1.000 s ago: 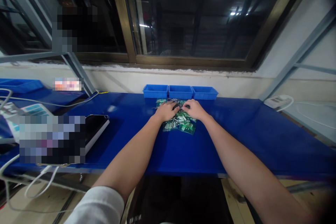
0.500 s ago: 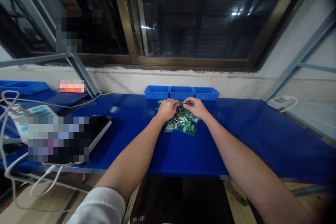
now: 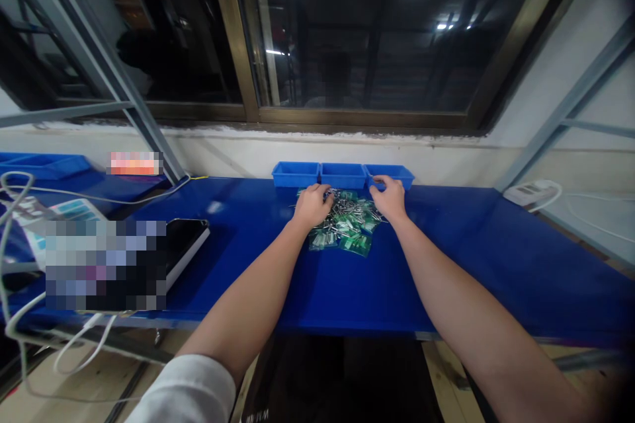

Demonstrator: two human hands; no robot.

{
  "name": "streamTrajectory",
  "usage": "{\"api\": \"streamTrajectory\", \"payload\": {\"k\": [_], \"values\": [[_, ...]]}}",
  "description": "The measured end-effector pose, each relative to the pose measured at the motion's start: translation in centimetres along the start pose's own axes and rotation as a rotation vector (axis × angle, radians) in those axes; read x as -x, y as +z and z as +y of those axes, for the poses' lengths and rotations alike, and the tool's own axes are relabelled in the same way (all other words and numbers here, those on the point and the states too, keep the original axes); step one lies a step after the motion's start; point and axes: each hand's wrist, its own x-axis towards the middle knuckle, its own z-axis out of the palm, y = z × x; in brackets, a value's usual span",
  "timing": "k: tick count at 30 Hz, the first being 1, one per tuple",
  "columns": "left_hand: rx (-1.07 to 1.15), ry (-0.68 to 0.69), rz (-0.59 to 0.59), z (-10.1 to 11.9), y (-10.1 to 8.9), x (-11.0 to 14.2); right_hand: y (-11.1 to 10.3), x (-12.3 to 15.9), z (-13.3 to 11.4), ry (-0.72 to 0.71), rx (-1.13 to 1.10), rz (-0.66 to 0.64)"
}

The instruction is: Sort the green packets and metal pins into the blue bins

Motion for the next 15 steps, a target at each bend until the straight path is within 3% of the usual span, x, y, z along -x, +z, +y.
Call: {"api": "streamTrajectory", "payload": {"k": [9,12,15], "values": [[-0.023,-0.008,-0.058,0.1,0.0,0.1,0.3,-0.6,1.8,0.118,0.177,-0.119],[-0.033,0.038,-0.107,0.2,-0.1,0.3,0.6,-0.4,1.3,0.017,0.158,-0.119],[-0.05,0.119,-0.189,0.3,0.0,0.6,1.1,0.3,0.1,-0.16,0.094,-0.231]]}}
